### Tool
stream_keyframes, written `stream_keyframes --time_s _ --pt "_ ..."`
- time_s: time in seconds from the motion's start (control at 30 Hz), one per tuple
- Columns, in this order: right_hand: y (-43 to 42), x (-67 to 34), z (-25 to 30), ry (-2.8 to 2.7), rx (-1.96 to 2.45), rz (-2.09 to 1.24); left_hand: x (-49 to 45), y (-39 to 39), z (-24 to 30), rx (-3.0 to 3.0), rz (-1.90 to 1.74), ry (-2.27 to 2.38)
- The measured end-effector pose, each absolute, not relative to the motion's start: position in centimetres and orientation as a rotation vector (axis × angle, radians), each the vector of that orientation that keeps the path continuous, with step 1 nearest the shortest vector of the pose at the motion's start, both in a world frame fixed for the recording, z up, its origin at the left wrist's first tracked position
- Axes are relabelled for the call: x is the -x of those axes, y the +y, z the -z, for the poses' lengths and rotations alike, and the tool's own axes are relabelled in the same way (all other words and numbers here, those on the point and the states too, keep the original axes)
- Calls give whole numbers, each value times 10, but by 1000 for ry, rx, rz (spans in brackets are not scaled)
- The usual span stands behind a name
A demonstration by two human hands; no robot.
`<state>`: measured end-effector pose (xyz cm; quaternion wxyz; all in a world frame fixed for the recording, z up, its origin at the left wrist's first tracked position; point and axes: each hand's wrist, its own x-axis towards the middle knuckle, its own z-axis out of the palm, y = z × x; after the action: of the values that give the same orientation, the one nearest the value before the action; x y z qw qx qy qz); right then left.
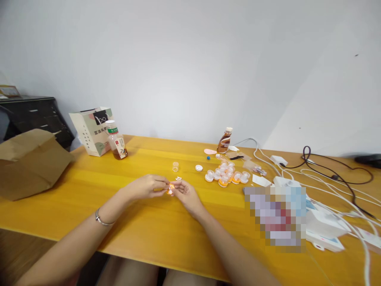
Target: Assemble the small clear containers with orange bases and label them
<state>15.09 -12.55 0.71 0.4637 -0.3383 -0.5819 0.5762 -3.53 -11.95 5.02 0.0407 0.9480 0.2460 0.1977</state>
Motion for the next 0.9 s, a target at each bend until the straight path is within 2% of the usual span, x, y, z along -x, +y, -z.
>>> stream_keyframes --time_s 0.27,0.6,0.9 --pt "-125 -152 -7 -1342 813 -1374 34 -121 -51 -2985 -620 716" --pt "-125 -151 -8 -1226 845 -1500 31 -116 -44 -2935 -617 667" --pt "-124 -152 -6 -1293 839 -1458 32 -116 -43 -2878 -646 694"
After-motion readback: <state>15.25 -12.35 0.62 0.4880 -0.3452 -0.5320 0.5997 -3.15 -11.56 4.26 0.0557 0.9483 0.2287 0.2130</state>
